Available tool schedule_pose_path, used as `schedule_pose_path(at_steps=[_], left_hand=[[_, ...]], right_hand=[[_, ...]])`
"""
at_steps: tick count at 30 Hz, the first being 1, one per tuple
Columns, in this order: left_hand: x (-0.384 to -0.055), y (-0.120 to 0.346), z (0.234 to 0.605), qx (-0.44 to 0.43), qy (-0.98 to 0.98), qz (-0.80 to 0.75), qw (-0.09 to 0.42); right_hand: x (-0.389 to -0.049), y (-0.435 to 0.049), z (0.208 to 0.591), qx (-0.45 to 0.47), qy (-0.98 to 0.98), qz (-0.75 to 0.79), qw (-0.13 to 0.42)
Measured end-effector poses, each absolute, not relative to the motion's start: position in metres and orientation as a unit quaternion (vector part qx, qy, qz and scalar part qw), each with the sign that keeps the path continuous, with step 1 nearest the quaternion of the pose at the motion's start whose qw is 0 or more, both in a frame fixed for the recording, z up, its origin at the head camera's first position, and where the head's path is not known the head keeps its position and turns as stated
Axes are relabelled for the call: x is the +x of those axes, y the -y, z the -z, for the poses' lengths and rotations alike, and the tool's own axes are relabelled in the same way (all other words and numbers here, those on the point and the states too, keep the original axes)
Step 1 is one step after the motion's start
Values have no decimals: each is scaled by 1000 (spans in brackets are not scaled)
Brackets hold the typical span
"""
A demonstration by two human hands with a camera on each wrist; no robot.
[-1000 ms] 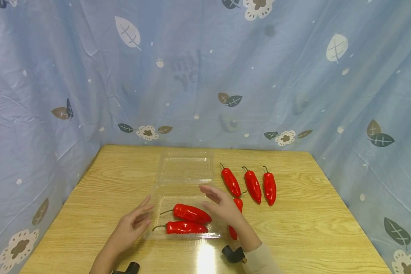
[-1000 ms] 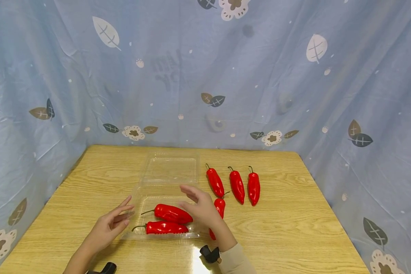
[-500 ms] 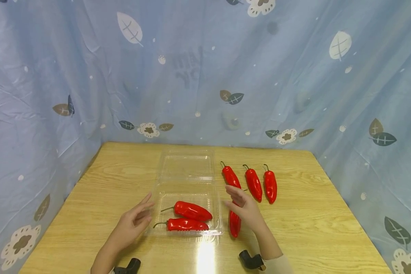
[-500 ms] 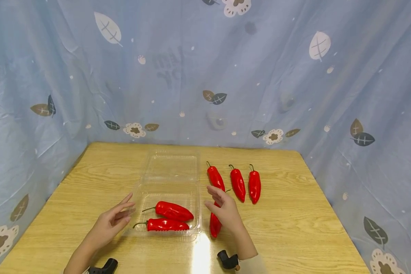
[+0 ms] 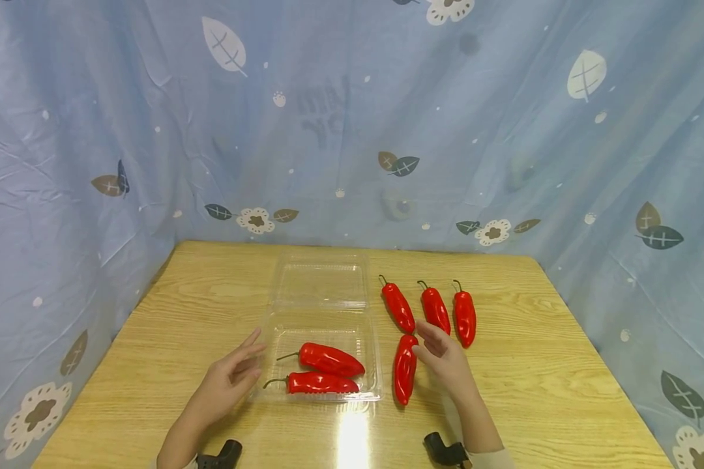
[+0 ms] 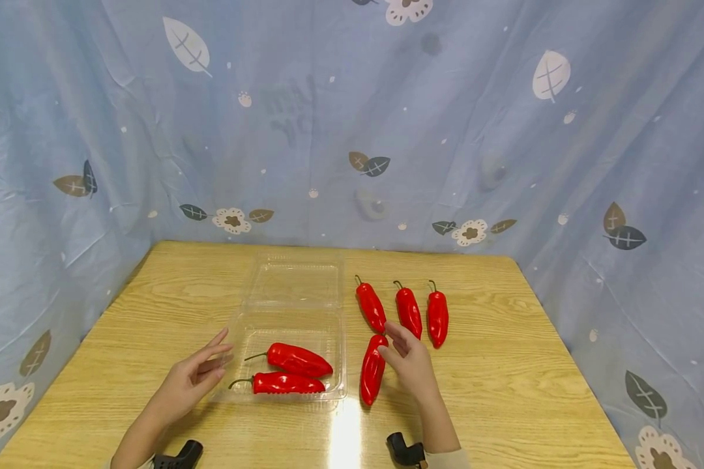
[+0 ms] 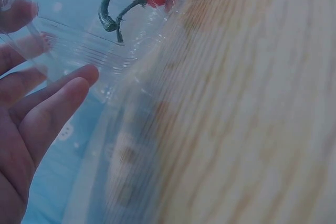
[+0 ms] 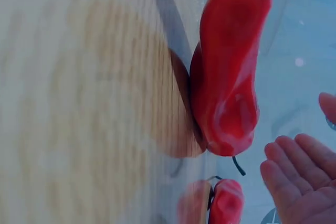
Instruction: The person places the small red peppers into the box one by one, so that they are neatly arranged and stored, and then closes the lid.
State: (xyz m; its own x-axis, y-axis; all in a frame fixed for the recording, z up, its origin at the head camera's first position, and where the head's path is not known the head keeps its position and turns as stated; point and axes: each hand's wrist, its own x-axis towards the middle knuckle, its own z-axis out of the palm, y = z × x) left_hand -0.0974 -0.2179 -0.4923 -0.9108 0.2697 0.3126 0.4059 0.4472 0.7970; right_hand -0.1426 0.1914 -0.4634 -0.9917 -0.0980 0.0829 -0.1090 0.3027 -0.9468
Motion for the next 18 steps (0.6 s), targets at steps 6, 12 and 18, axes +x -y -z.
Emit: schedule_pose_path(at_steps=[6, 12, 18], left_hand=[[-97, 217, 490, -197, 848, 487, 72], [-98, 216, 490, -207, 847, 482, 83], [-98, 217, 492, -211, 843, 487, 82]], right_hand=[[-140, -195, 464, 32, 821, -570, -13], [-137, -196, 468, 16, 827, -560, -40], [-134, -191, 469, 10, 831, -554, -54]])
